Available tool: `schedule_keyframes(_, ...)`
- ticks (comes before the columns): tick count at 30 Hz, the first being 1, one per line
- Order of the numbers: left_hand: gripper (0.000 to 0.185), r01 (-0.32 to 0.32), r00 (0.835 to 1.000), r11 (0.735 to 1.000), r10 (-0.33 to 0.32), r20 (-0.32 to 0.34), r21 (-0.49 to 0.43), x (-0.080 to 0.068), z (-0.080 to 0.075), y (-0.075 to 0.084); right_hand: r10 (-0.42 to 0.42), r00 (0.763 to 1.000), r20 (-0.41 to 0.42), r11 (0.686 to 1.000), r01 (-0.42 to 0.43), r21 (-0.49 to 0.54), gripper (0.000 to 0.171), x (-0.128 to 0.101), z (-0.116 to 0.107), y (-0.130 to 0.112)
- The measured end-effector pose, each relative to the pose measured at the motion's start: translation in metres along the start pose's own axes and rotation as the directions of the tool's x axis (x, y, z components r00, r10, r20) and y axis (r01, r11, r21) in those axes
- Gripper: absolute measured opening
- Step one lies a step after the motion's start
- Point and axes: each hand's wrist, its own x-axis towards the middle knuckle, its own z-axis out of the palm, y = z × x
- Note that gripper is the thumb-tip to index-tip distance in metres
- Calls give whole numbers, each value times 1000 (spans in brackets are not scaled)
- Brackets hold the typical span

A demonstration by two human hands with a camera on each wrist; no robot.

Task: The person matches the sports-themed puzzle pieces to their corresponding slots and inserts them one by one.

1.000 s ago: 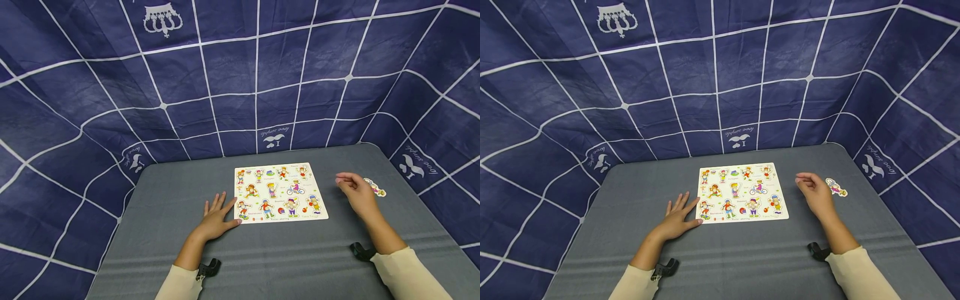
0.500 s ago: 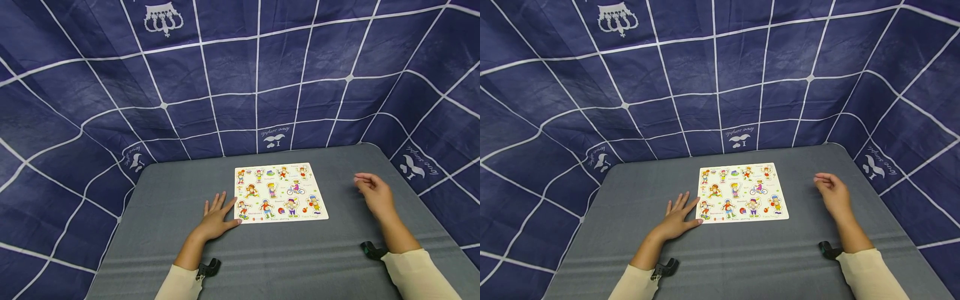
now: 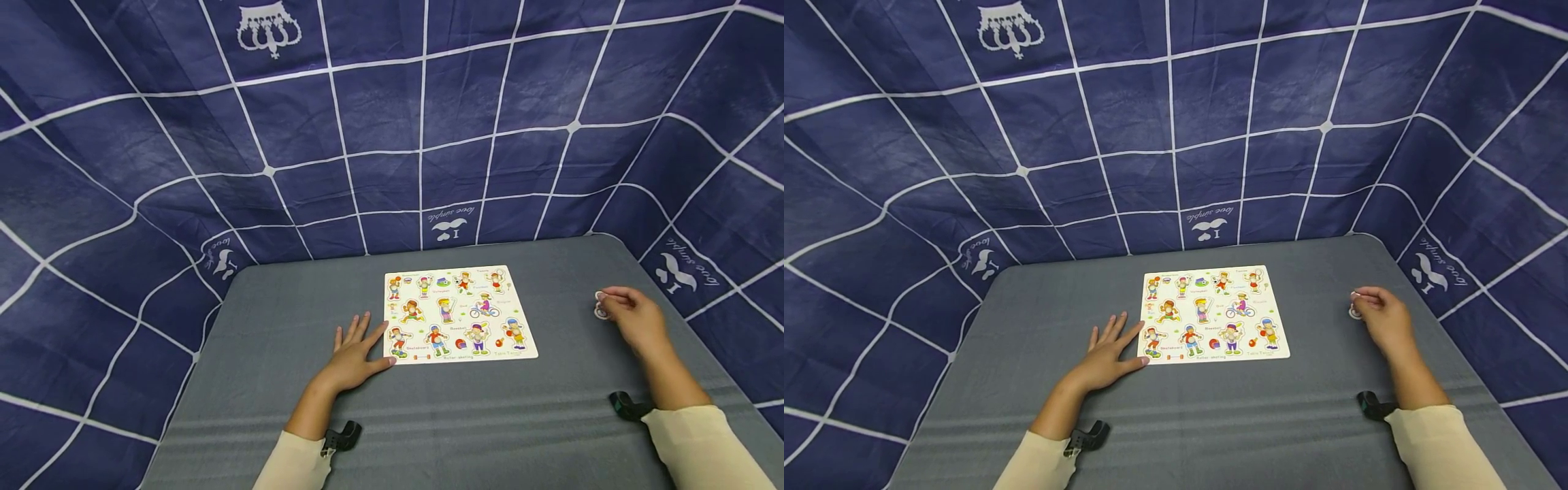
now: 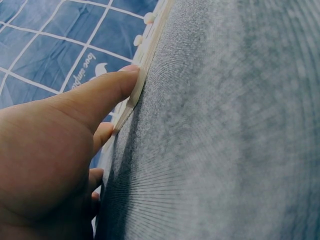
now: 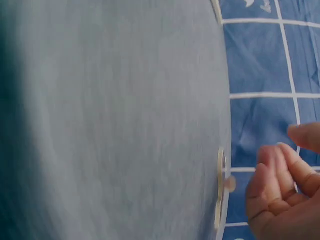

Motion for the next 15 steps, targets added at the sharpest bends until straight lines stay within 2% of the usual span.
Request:
schedule_keyframes(3, 81, 1, 1000, 1000, -1, 4, 0, 0, -1, 1, 24, 999, 26, 995, -21, -102, 18, 2, -5, 2)
schedule_keyframes(7, 81, 1, 1000, 1000, -1, 6, -3, -1, -2, 2, 47, 997, 67, 967, -29, -252, 38, 4, -10, 6)
schedule_keyframes(15, 81, -3, 1000, 1000, 3, 4, -12, -1, -2, 2, 99, 984, 146, 944, -46, -328, 37, 12, -19, 18)
